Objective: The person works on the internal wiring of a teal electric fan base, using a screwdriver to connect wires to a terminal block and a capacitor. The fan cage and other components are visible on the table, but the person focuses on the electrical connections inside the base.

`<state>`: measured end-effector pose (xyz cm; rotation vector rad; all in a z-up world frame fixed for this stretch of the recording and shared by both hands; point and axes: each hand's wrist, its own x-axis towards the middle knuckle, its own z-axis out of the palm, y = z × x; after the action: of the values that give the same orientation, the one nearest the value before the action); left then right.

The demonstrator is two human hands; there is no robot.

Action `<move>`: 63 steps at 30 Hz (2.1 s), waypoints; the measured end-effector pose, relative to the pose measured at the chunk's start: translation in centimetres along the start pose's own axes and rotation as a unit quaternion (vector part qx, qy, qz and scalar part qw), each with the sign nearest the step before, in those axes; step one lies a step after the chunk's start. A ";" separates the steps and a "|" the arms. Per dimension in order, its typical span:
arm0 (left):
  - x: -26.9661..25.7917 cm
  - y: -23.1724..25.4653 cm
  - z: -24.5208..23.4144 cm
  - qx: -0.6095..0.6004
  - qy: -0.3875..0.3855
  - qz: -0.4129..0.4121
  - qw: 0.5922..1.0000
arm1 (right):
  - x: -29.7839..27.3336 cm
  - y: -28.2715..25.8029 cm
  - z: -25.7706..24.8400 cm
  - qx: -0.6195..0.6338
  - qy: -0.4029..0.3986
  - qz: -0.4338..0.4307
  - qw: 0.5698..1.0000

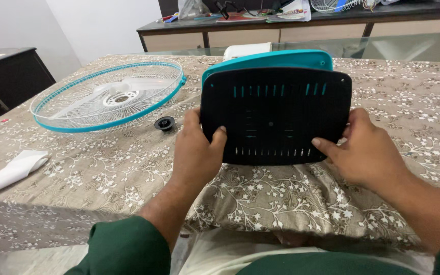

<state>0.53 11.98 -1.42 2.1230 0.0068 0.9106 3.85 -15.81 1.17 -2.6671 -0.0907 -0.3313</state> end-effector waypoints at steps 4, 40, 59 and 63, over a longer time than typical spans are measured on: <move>1.1 -0.7 0.7 0.032 0.078 0.069 0.994 | 0.6 -0.9 0.5 0.081 0.032 0.005 0.996; 8.0 -3.1 4.9 -0.268 0.043 -0.009 0.962 | 10.2 -0.3 5.0 0.571 0.101 -0.227 0.783; 8.0 -2.5 5.3 -0.167 0.117 0.037 0.978 | 10.6 -0.3 4.1 0.550 0.074 -0.240 0.796; 7.9 -3.2 5.5 -0.182 0.103 0.040 0.977 | 10.4 -0.2 4.3 0.567 0.073 -0.239 0.785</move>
<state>10.60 12.80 -1.14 1.6942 -0.1312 1.0864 14.88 -13.67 0.10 -1.3712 -0.6880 -0.4458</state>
